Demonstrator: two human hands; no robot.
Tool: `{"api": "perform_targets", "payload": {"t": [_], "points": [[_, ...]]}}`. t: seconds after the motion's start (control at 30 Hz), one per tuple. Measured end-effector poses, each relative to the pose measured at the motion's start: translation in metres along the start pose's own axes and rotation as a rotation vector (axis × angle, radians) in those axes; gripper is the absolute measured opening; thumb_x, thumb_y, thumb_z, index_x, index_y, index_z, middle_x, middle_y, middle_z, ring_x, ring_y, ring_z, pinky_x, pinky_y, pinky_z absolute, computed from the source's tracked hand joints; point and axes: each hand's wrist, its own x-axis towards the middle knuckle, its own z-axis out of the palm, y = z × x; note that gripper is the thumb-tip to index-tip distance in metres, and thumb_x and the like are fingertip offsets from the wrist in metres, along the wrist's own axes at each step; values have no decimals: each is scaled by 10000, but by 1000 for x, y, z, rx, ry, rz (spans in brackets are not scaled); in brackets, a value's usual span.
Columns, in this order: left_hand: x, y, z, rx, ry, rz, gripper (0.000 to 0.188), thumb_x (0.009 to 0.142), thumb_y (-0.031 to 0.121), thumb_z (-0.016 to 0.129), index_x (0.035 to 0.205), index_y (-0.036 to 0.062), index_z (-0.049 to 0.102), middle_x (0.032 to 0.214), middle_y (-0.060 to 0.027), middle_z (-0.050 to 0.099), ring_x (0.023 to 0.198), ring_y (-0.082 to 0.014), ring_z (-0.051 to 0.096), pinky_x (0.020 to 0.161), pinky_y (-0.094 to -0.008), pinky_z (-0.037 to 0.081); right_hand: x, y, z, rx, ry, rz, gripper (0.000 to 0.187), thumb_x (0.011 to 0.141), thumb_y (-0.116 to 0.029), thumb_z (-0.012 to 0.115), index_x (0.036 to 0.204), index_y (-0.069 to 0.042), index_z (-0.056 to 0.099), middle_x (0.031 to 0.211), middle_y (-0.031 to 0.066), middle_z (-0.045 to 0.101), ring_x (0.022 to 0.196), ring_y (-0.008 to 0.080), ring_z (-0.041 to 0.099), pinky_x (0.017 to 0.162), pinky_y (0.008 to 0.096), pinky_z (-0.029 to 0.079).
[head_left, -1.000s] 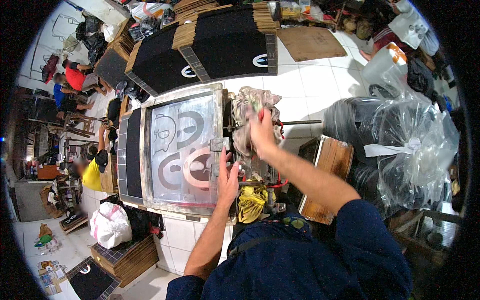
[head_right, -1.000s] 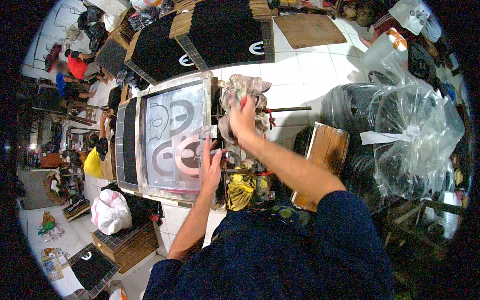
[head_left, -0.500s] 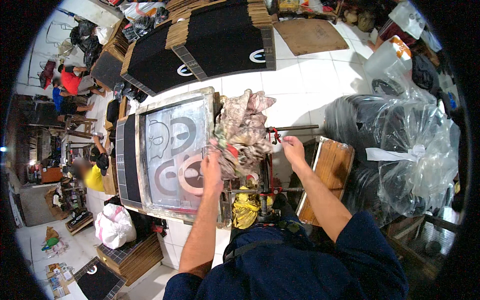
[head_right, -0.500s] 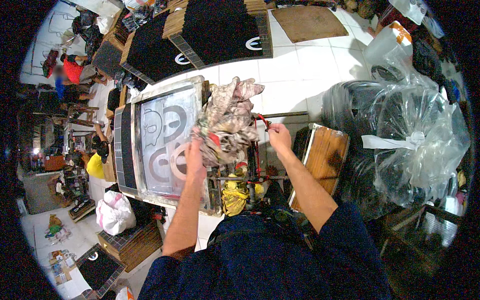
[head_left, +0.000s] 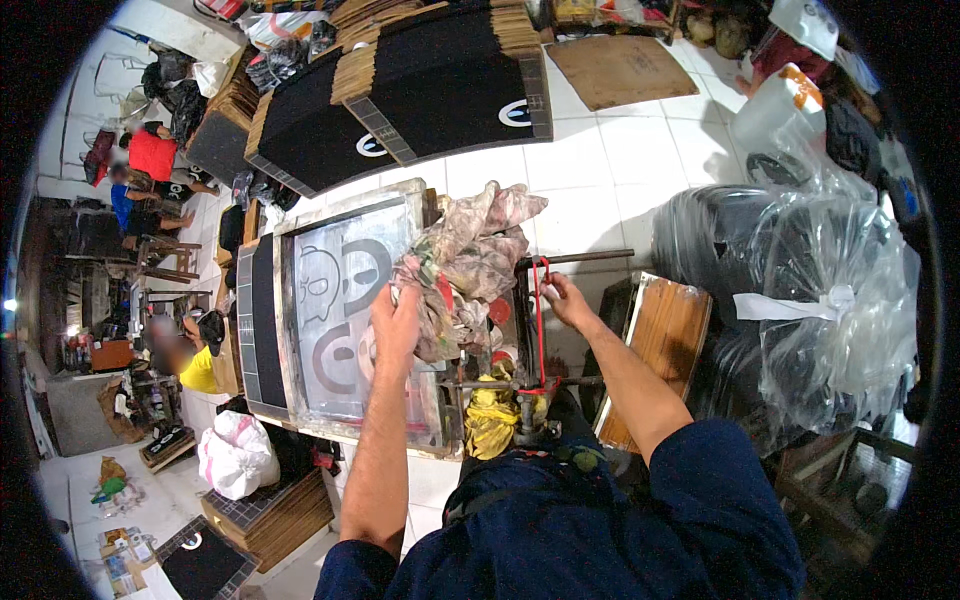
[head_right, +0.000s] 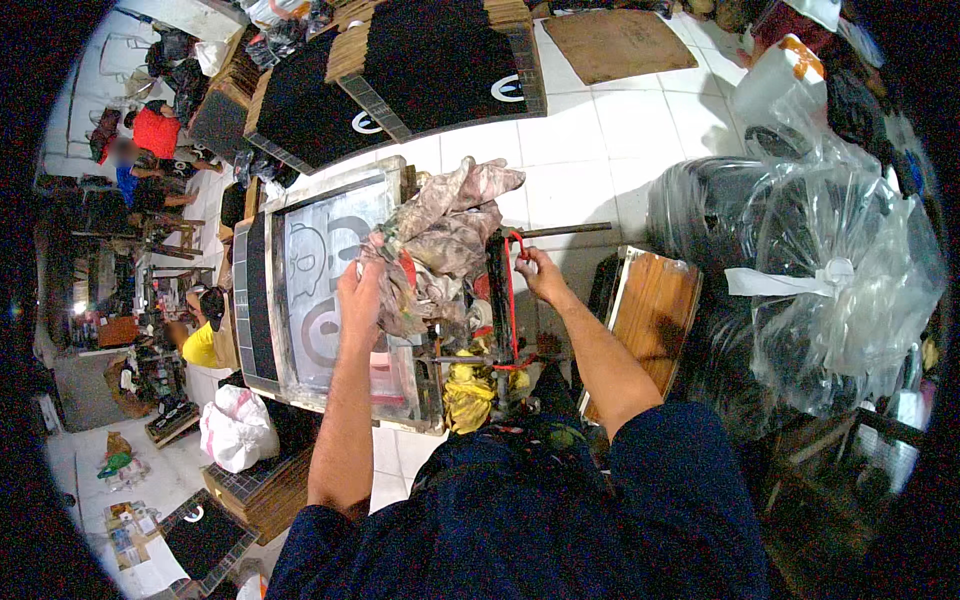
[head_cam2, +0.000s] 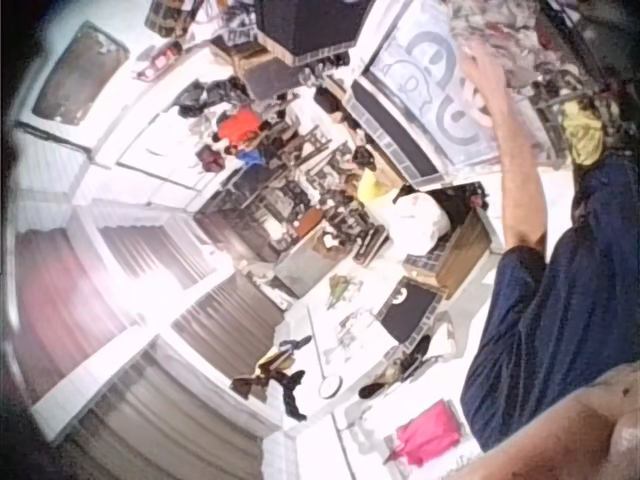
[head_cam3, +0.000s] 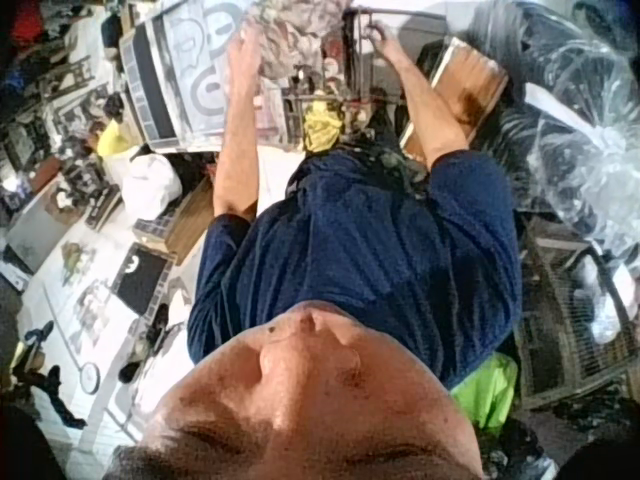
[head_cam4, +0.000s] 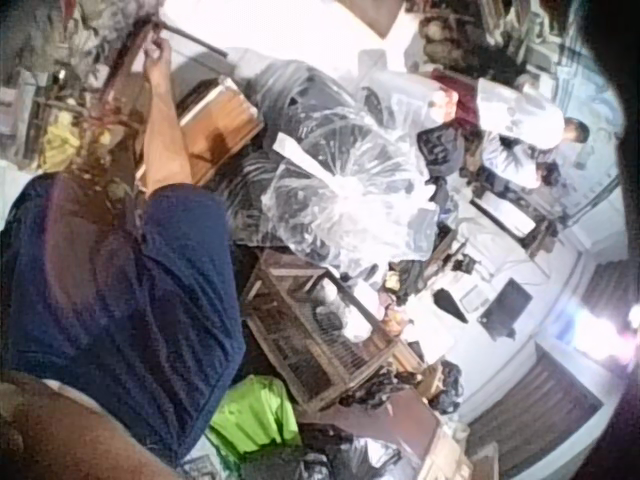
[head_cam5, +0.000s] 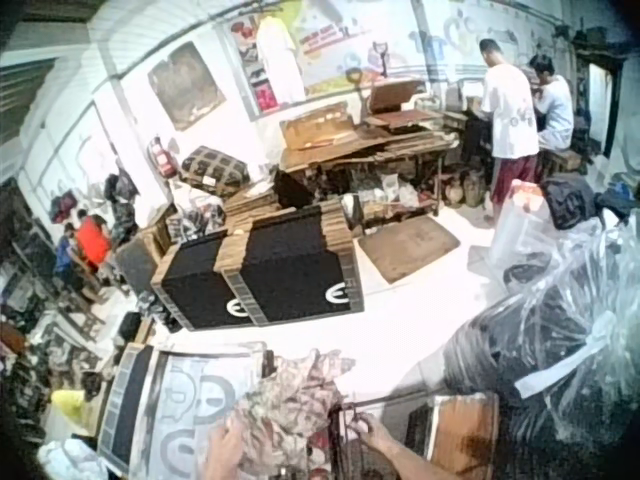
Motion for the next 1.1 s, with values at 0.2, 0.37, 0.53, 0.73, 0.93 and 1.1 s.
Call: {"api": "perform_targets", "payload": {"t": [0.2, 0.37, 0.53, 0.73, 0.93, 1.1], "points": [[-2, 8, -8, 196, 71, 245, 250, 903, 173, 582, 1013, -49, 619, 878, -124, 684, 784, -193, 574, 748, -356, 474, -6, -63, -54, -173, 170, 197, 296, 1002, -302, 536, 1087, -33, 626, 856, 128, 682, 797, 253, 655, 749, 373, 498], [-33, -18, 43, 13, 137, 328, 225, 941, 149, 594, 1083, -26, 600, 924, -163, 654, 836, -223, 606, 755, -381, 479, 6, -188, -109, -90, 20, 68, 301, 947, -269, 620, 1028, 9, 701, 777, 119, 691, 724, 143, 618, 675, 321, 486], [-60, -61, 110, 100, 52, 443, 255, 861, 58, 614, 1099, -25, 571, 954, -175, 596, 870, -315, 583, 803, -414, 458, 22, -249, -117, 223, -427, 294, 277, 951, -237, 617, 1023, 6, 729, 584, -37, 525, 505, 54, 423, 468, 270, 357], [-62, -73, 115, -89, 177, 375, 204, 917, 64, 560, 1090, -44, 559, 961, -200, 612, 862, -336, 601, 801, -426, 474, 59, -260, -94, 490, -675, 609, 287, 983, -156, 537, 1218, -20, 630, 600, -106, 357, 467, 22, 278, 385, 203, 210], [-49, -65, 103, -222, 133, 228, 301, 952, 66, 539, 1221, -32, 446, 1102, -166, 597, 1012, -263, 579, 905, -383, 457, 21, -338, -184, 73, -724, 204, 265, 979, -226, 557, 1093, -30, 693, 607, -83, 447, 522, 13, 370, 439, 199, 279], [-67, -63, 150, 161, -768, 126, 447, 918, 322, 624, 1256, 31, 590, 1167, -249, 633, 1041, -361, 617, 950, -424, 471, -29, -397, -210, -251, -664, -44, 191, 919, -152, 602, 936, 8, 705, 782, 103, 697, 738, 120, 627, 677, 282, 498]]}}
